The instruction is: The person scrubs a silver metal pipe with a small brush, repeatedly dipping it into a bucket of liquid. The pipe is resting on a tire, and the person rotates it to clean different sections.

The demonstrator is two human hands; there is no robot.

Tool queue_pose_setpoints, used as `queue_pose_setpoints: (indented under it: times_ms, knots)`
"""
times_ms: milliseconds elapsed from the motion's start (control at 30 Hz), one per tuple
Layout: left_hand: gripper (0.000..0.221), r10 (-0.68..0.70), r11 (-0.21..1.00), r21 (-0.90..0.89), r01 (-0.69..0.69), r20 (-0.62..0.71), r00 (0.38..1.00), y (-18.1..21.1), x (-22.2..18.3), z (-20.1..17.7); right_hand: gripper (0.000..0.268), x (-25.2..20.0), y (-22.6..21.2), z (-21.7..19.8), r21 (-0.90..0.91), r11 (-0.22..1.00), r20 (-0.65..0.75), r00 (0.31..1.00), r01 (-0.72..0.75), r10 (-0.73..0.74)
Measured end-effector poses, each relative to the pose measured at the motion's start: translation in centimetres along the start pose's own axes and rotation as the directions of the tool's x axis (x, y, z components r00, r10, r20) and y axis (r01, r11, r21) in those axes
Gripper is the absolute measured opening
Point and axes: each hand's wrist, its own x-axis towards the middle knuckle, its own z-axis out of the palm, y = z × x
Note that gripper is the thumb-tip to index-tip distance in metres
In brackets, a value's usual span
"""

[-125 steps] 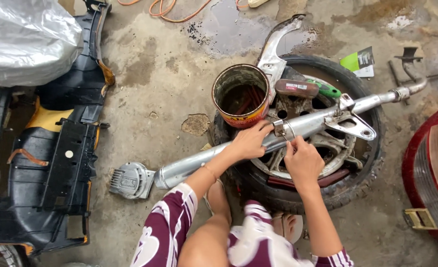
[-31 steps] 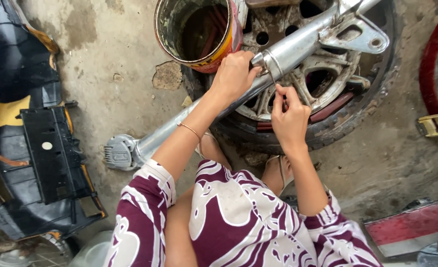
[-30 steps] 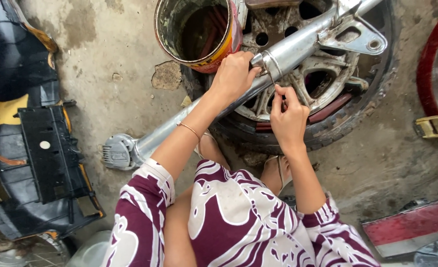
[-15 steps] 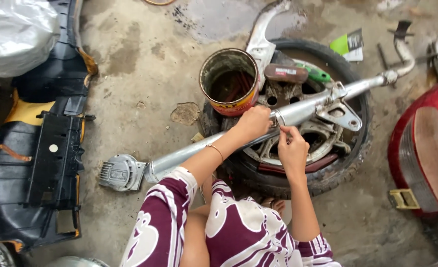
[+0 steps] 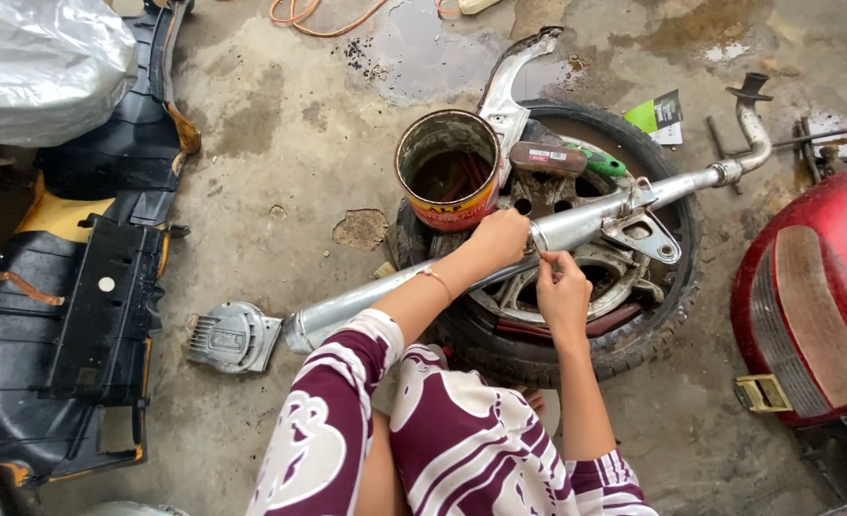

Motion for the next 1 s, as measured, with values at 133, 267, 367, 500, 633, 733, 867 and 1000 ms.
queue_pose_setpoints:
  times_ms: [133,267,367,500,633,733,867,1000]
  knots:
    - [0.023,0.041,0.999,0.028,-0.042,0.047,0.998,0.3,1.8,-0.3,0.018,0.4,0.7,0.7,-0.023,1.000,-0.015,1.000,0.010,-0.010]
    - [0.021,0.050,0.994,0.096,-0.053,0.028,0.998,0.8,1.2,-0.9,0.018,0.4,1.2,1.0,-0.013,1.000,-0.020,1.000,-0.003,0.003]
    - [0.021,0.048,0.999,0.024,-0.045,-0.095,0.994,0.7,-1.6,-2.2,0.018,1.2,0.9,1.2,-0.002,1.000,-0.015,1.000,-0.006,0.005]
    - [0.024,-0.055,0.993,-0.118,0.013,-0.359,0.932,2.3,-6.3,-2.7,0.019,0.3,-1.0,0.3,-0.046,0.999,0.022,1.000,-0.014,0.015]
    - [0.024,-0.097,0.995,-0.066,0.073,-0.524,0.846,2.0,-6.0,1.2,0.019,1.4,0.3,0.2,-0.092,0.995,0.042,0.999,0.024,-0.020]
    - [0.028,-0.156,0.988,-0.081,0.133,-0.561,0.813,1.8,-5.6,2.7,0.019,1.4,0.0,-0.2,-0.093,0.993,0.058,0.996,0.068,-0.063]
    - [0.028,-0.154,0.987,-0.131,0.095,-0.589,0.793,1.7,-5.3,2.4,0.019,1.6,-0.9,-0.8,-0.128,0.981,0.079,0.988,0.145,-0.136]
    - [0.029,-0.211,0.948,-0.315,0.037,-0.540,0.815,1.9,-5.5,0.1,0.019,2.3,-0.6,-0.8,-0.166,0.970,0.096,0.982,0.177,-0.163]
